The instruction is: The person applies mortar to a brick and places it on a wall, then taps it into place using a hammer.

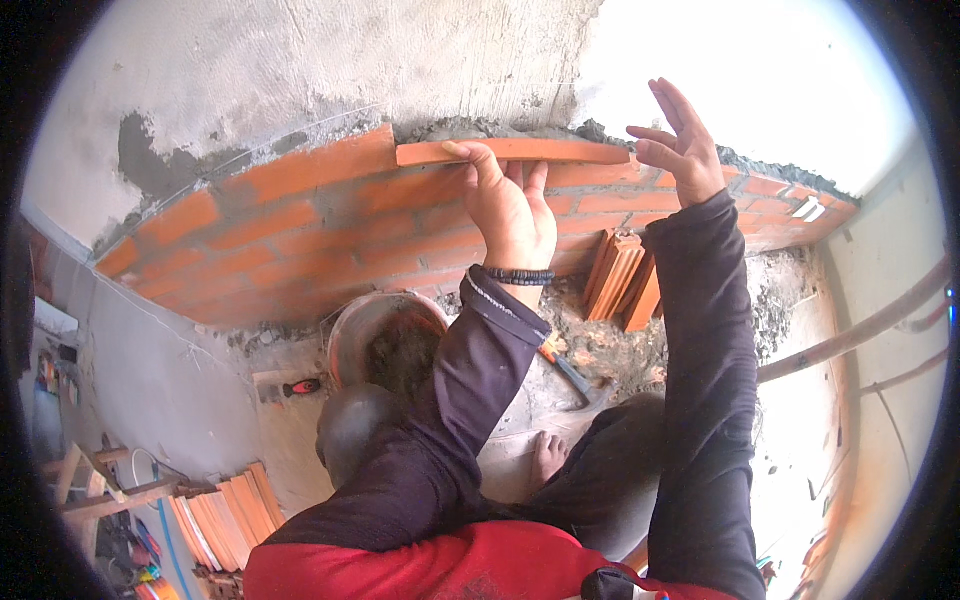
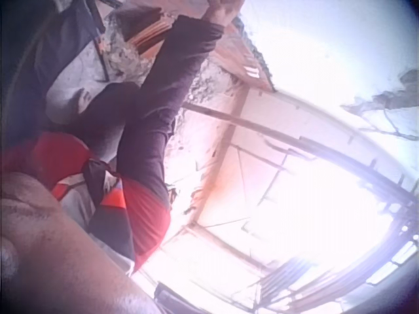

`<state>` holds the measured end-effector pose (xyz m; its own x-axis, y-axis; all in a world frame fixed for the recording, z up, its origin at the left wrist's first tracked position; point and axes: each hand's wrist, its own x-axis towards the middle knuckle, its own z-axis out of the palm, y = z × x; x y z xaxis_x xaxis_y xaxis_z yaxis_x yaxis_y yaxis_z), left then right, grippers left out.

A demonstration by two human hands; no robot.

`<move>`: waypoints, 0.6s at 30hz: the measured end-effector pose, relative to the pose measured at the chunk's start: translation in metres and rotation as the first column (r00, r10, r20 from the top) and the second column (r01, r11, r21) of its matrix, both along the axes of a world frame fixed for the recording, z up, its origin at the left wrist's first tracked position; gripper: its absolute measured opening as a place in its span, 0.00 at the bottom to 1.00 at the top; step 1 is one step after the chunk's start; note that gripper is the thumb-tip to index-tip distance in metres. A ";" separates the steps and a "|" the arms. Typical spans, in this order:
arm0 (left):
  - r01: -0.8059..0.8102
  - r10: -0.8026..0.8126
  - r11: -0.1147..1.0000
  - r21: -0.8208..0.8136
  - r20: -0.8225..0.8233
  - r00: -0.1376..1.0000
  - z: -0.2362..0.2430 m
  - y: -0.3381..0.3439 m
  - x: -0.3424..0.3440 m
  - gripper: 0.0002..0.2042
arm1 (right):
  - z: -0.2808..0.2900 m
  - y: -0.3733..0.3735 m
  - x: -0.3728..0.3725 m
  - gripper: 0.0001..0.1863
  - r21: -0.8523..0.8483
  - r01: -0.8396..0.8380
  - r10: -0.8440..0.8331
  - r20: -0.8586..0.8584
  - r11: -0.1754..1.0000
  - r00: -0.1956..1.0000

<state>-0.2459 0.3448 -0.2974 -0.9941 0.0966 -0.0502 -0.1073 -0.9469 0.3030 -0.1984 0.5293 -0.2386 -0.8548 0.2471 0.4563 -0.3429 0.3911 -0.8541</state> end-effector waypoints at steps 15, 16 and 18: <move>0.057 -0.035 0.993 -0.104 0.208 0.978 0.024 -0.001 -0.014 0.46 | -0.023 -0.006 -0.020 0.46 -0.058 0.050 -0.056 -0.111 0.997 0.992; 0.058 -0.033 0.992 -0.109 0.219 0.975 0.024 0.000 -0.015 0.48 | -0.025 -0.007 -0.021 0.46 -0.070 0.059 -0.067 -0.122 0.996 0.990; 0.062 -0.034 0.992 -0.110 0.239 0.971 0.024 0.001 -0.019 0.48 | -0.029 -0.009 -0.024 0.45 -0.095 0.078 -0.092 -0.144 0.992 0.985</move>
